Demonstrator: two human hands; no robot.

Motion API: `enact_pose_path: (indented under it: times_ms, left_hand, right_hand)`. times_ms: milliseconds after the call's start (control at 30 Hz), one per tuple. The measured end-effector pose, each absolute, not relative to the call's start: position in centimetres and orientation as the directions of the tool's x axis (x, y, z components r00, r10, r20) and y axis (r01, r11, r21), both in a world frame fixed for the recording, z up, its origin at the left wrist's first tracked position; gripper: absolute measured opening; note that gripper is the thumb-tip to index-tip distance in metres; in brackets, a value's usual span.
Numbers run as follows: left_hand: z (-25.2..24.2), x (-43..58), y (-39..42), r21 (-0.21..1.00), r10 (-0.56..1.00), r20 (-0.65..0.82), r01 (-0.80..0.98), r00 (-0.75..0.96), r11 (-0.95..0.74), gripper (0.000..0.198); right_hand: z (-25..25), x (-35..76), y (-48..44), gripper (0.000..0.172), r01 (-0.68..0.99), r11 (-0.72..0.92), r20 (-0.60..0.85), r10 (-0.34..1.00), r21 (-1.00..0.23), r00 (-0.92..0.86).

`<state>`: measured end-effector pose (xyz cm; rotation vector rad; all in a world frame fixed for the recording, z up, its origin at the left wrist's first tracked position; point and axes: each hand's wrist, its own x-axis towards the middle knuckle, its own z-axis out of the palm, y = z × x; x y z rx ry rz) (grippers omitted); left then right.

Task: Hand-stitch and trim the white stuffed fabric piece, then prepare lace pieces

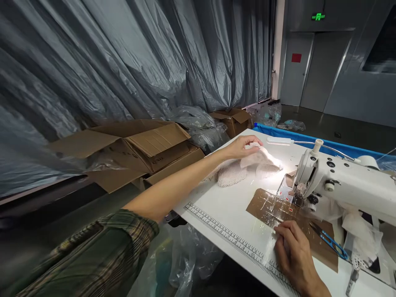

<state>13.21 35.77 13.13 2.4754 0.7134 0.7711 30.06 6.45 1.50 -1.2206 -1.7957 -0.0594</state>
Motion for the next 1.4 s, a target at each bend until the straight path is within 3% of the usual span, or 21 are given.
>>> enact_pose_path:
  times_ms: [167, 267, 333, 400, 467, 567, 767, 933, 1167, 1267, 1400]
  left_hand:
    - [15.4, 11.8, 28.8, 0.744, 0.479, 0.269, 0.136, 0.835, -0.654, 0.025]
    - [15.9, 11.3, 24.5, 0.847, 0.344, 0.135, 0.072, 0.929, -0.527, 0.031]
    - [15.7, 11.0, 22.1, 0.897, 0.274, 0.056, 0.073, 0.960, -0.437, 0.034]
    - [15.1, 10.7, 20.2, 0.933, 0.262, 0.007, 0.088, 0.965, -0.348, 0.039]
    - [14.0, 10.4, 19.0, 0.956, 0.324, 0.000, 0.094, 0.946, -0.276, 0.041]
    - [11.7, 10.4, 18.4, 0.987, 0.512, 0.001, 0.080, 0.859, -0.136, 0.042]
    - [6.8, 11.6, 19.8, 0.977, 0.728, -0.190, 0.055, 0.659, 0.205, 0.033]
    - [5.0, 11.7, 20.8, 0.927, 0.649, -0.339, 0.125, 0.681, 0.353, 0.023]
    - [6.7, 12.4, 21.9, 0.949, 0.542, -0.312, 0.281, 0.780, 0.141, 0.037]
    - [6.7, 13.7, 22.7, 0.926, 0.579, -0.290, 0.375, 0.762, -0.029, 0.045]
    - [6.3, 14.6, 23.4, 0.839, 0.577, -0.183, 0.433, 0.796, -0.330, 0.038]
  right_hand:
    - [3.4, 28.9, 6.4, 0.052, 0.775, 0.502, 0.766, 0.641, -0.385, -0.034]
    - [4.8, 28.2, 6.1, 0.082, 0.729, 0.447, 0.672, 0.740, -0.518, 0.023]
    - [5.6, 28.1, 5.5, 0.092, 0.638, 0.412, 0.549, 0.836, -0.651, 0.021]
    - [6.1, 28.0, 4.6, 0.080, 0.493, 0.349, 0.377, 0.925, -0.797, -0.046]
    - [6.4, 28.0, 3.5, 0.055, 0.335, 0.200, 0.152, 0.975, -0.921, -0.164]
    - [6.3, 28.2, 2.3, 0.043, 0.212, -0.067, -0.110, 0.974, -0.975, -0.198]
    - [4.8, 31.8, 3.9, 0.047, 0.144, -0.180, -0.157, 0.975, -0.973, 0.160]
    - [4.4, 35.1, 5.7, 0.048, 0.238, -0.243, -0.131, 0.904, -0.940, 0.406]
    - [4.7, 35.8, 5.5, 0.053, 0.313, -0.251, -0.125, 0.920, -0.916, 0.371]
    - [4.9, 35.9, 5.2, 0.057, 0.315, -0.256, -0.143, 0.929, -0.914, 0.342]
    - [4.9, 36.0, 4.8, 0.057, 0.336, -0.227, -0.114, 0.939, -0.914, 0.324]
